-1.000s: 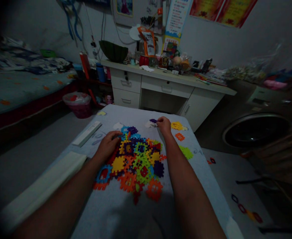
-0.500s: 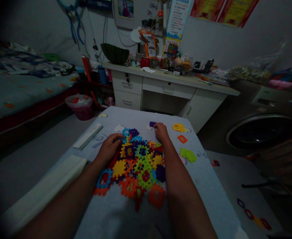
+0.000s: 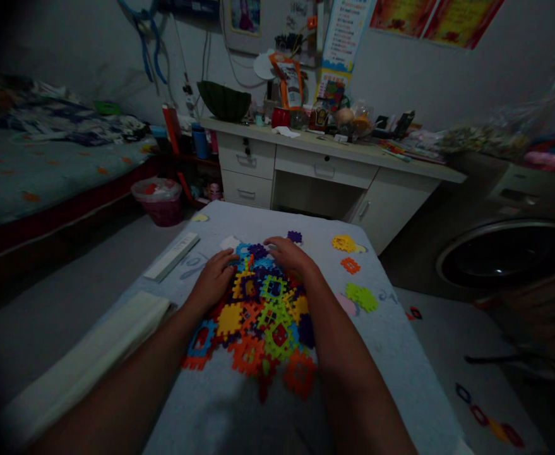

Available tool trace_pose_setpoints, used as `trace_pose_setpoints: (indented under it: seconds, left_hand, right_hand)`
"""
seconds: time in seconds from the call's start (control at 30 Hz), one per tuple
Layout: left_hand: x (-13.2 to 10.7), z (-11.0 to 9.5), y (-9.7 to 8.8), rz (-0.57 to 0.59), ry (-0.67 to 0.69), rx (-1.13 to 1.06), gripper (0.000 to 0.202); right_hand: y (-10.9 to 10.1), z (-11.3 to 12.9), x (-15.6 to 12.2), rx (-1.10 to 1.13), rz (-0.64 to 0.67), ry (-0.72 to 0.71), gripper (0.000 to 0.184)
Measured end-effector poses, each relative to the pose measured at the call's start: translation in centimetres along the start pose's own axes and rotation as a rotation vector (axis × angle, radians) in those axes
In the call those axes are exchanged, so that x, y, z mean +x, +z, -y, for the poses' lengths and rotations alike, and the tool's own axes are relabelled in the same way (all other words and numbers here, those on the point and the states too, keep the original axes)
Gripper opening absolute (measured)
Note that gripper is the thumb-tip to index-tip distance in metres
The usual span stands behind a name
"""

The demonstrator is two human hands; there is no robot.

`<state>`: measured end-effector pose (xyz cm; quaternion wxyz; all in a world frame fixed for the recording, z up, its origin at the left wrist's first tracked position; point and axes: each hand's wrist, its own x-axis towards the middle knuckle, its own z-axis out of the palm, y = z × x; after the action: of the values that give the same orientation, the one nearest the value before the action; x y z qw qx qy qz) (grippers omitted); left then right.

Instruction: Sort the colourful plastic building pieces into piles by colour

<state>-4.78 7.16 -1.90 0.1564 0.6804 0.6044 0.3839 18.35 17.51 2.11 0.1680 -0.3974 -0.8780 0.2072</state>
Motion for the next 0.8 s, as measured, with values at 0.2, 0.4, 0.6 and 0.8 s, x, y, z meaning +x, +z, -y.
trace_pose_setpoints:
  seconds: [0.2, 0.4, 0.6, 0.8]
  left_hand:
    - [-0.2, -0.3, -0.1, 0.048, 0.02, 0.042, 0.038]
    - [-0.1, -0.6, -0.3, 0.063, 0.017, 0.028, 0.037]
    - [0.0, -0.7, -0.6, 0.086, -0.005, 0.002, 0.036]
    - [-0.1, -0.8, -0.6, 0.073, -0.04, -0.024, 0.036]
  right_hand:
    - [2.2, 1.2, 0.6, -0.07, 0.104, 0.041, 0.057]
    - [2.1, 1.8, 0.4, -0.139, 0.136, 0.12, 0.056]
    - [1.7, 1.5, 0.3, -0.089, 0.08, 0.096, 0.047]
    - [0.5, 0.8, -0.2, 0.125, -0.021, 0.167, 0.037]
